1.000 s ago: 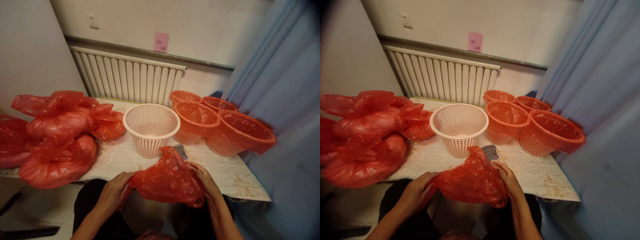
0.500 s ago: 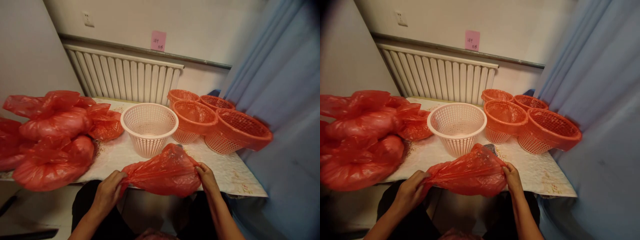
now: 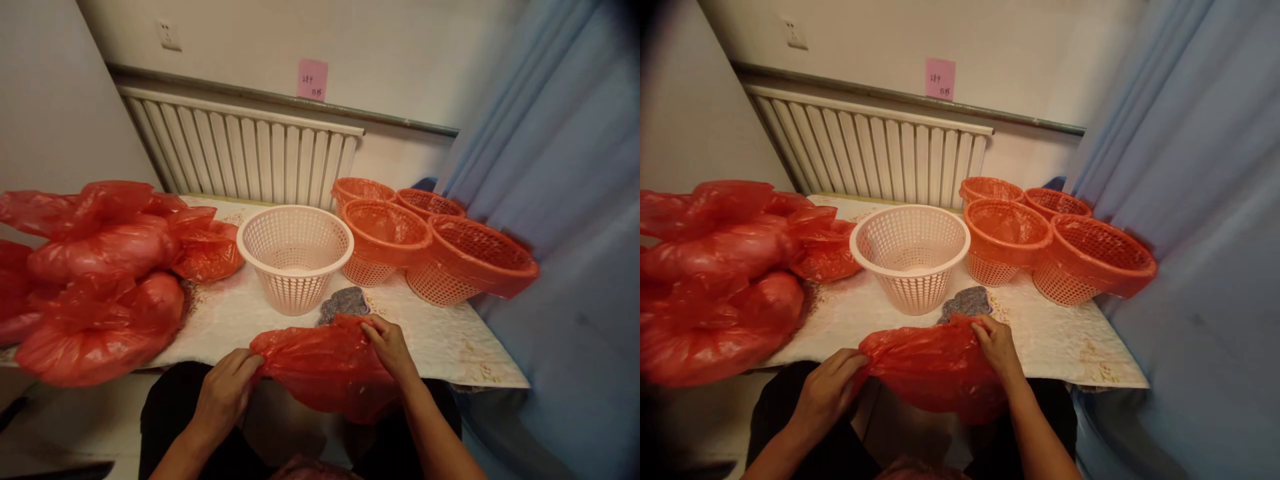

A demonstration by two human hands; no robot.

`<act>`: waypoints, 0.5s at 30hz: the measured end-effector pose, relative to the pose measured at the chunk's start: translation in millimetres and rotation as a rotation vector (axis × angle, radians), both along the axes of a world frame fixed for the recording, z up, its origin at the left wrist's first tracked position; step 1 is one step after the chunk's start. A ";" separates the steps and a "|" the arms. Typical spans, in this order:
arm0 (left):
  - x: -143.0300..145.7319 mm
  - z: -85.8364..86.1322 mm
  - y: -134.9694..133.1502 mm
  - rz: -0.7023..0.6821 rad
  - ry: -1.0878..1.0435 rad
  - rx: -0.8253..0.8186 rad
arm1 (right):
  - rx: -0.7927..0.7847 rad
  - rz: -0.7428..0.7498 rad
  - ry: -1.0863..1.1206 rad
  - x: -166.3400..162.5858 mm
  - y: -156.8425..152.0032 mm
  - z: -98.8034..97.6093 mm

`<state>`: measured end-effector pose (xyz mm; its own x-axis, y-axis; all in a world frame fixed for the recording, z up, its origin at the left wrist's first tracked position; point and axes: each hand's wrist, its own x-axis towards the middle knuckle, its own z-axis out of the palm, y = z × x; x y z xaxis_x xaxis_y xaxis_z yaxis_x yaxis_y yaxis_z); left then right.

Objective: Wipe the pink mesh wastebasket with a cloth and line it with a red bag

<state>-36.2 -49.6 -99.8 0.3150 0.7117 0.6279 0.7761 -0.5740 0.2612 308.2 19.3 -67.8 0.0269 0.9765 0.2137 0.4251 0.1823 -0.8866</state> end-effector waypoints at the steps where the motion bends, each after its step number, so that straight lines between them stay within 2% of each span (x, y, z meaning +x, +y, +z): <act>1: -4.1 0.0 -0.1 0.025 -0.022 0.001 | -0.025 -0.035 0.050 3.0 1.1 -3.0; 5: -22.5 -3.2 2.1 0.113 -0.127 -0.005 | -0.098 -0.152 0.268 27.0 3.2 -15.4; 10: -24.9 -6.2 7.8 0.162 -0.185 -0.023 | -0.130 -0.102 0.356 40.7 1.7 -24.3; 15: -20.3 -0.5 8.8 0.203 -0.332 -0.101 | -0.193 -0.054 0.628 38.8 5.0 -35.3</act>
<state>-56.6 -40.9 -100.2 -0.0465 0.8019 0.5956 0.7347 -0.3766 0.5643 347.0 24.3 -103.2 0.1392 0.9896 -0.0372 -0.1798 -0.0117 -0.9836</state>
